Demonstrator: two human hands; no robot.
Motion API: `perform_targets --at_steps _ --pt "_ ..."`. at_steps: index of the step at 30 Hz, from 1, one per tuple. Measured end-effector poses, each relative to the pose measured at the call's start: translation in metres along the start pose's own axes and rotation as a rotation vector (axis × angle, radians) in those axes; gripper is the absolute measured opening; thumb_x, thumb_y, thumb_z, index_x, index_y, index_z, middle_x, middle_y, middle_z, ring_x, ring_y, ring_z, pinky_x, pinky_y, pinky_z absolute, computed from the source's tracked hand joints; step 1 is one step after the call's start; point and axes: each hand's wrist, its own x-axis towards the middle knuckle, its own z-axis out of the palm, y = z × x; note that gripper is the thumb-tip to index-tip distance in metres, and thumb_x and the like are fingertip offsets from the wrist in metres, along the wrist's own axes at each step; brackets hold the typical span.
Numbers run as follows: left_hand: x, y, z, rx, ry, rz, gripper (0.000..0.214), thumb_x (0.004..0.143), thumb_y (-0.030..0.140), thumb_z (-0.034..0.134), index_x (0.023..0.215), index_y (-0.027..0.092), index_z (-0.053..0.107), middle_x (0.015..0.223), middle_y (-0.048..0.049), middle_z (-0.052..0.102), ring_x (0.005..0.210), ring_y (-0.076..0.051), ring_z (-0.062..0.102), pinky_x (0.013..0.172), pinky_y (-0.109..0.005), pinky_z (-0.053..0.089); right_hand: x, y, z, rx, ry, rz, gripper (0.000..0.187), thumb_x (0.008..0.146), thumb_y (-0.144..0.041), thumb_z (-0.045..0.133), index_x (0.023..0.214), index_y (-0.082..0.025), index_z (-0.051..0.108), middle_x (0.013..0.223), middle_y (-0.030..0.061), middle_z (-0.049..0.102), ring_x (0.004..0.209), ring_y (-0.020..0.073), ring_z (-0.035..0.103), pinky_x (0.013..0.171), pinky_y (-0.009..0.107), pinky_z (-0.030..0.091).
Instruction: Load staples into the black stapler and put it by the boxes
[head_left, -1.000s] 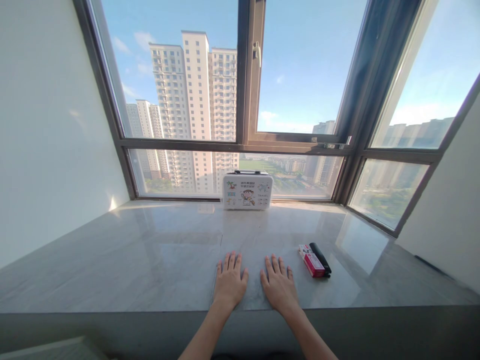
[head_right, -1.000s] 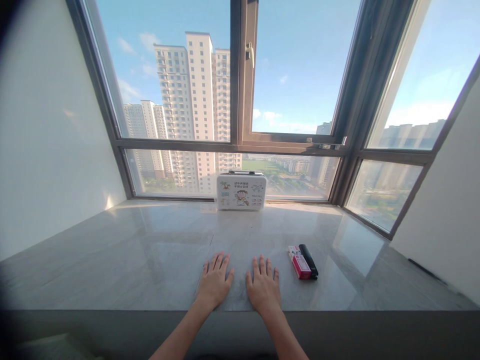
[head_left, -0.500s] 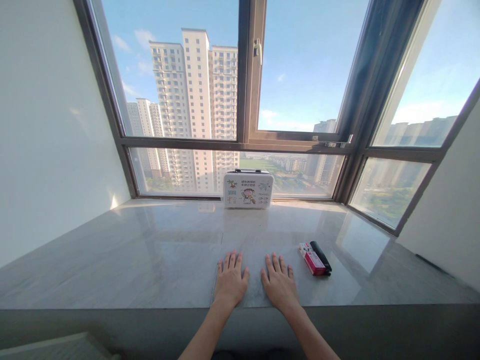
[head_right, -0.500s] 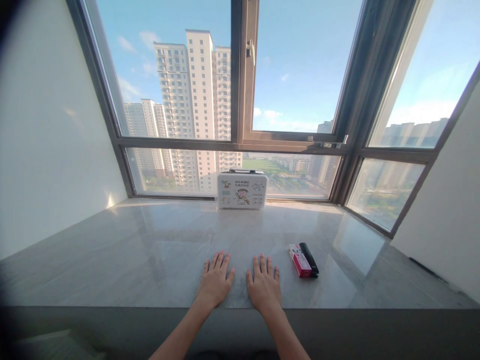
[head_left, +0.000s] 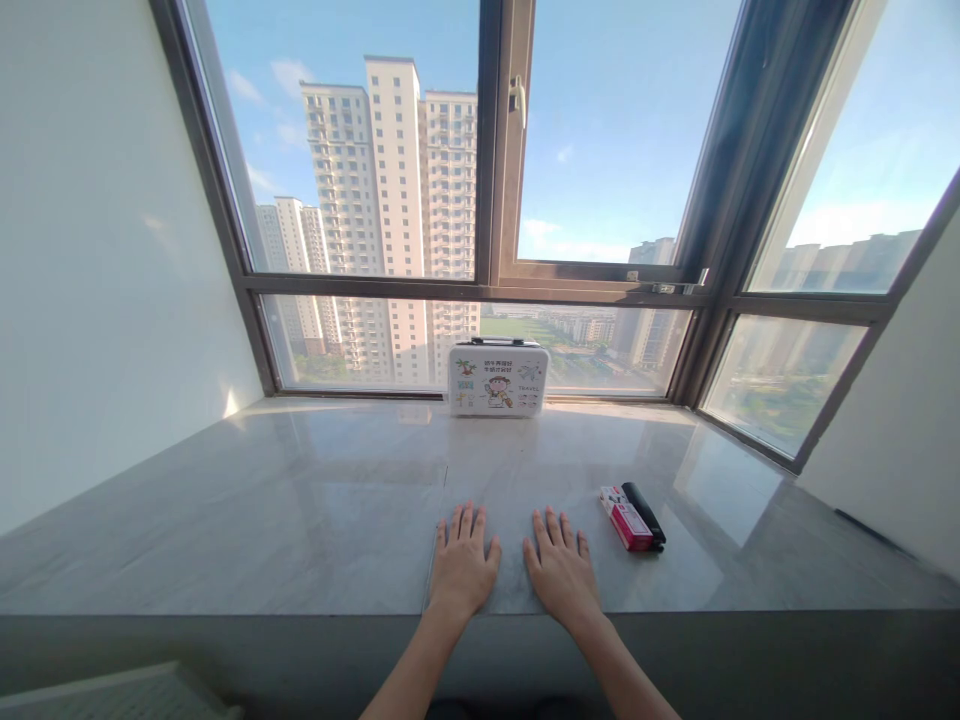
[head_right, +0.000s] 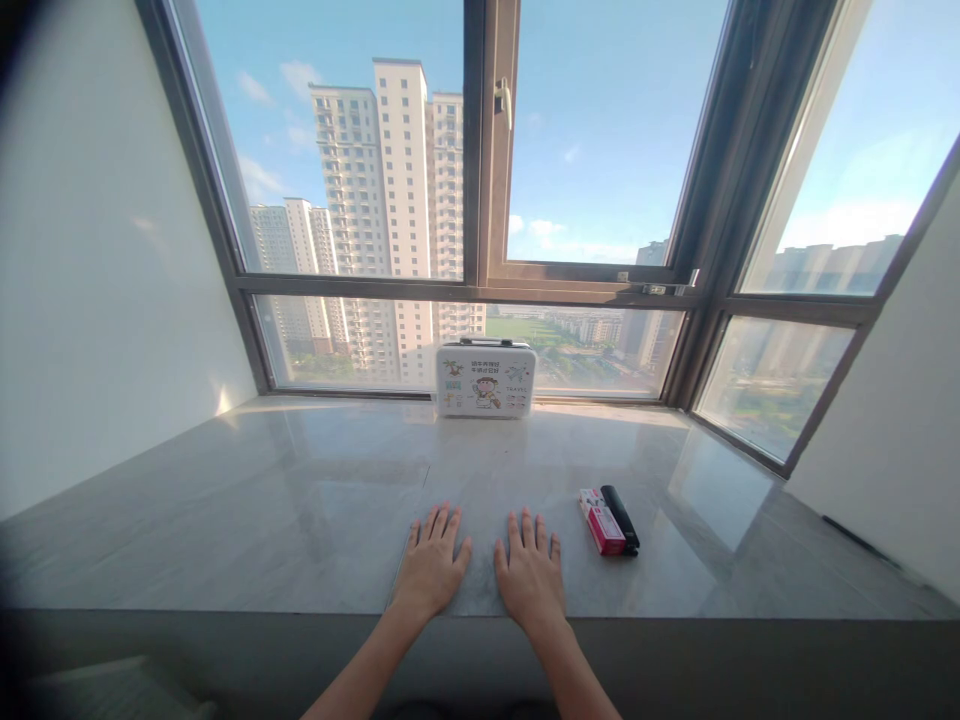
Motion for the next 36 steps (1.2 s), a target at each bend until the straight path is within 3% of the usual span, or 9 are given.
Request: perform_targets --at_steps 10,25,36 --pt "-0.0036 0.0042 -0.0094 0.008 -0.056 -0.011 0.064 0.1 0.053 0.019 0.156 0.024 0.03 0.163 -0.0056 0.024 0.152 -0.028 0.013 0.122 -0.054 0.01 -0.0026 -0.0004 -0.0018 -0.005 0.002 -0.005 0.061 0.101 -0.048 0.029 0.157 -0.023 0.03 0.163 0.0079 0.022 0.151 0.0294 0.012 0.118 0.05 0.005" --pt "-0.007 0.0022 -0.0038 -0.02 -0.004 0.002 0.064 0.1 0.054 0.018 0.155 0.024 0.032 0.163 -0.0059 0.026 0.151 -0.027 0.016 0.122 -0.053 0.011 -0.0057 -0.0008 -0.0016 -0.015 0.007 -0.011 0.061 0.101 -0.048 0.03 0.157 -0.024 0.03 0.163 0.0079 0.022 0.15 0.0296 0.013 0.118 0.051 0.007" --pt "-0.0095 0.0041 -0.0094 0.006 -0.044 -0.014 0.064 0.1 0.053 0.018 0.156 0.025 0.03 0.164 -0.0042 0.023 0.152 -0.028 0.013 0.122 -0.055 0.009 -0.0091 -0.0031 -0.0056 -0.009 -0.014 -0.002 0.061 0.102 -0.047 0.028 0.157 -0.023 0.029 0.164 0.0074 0.02 0.151 0.0302 0.011 0.119 0.052 0.006"
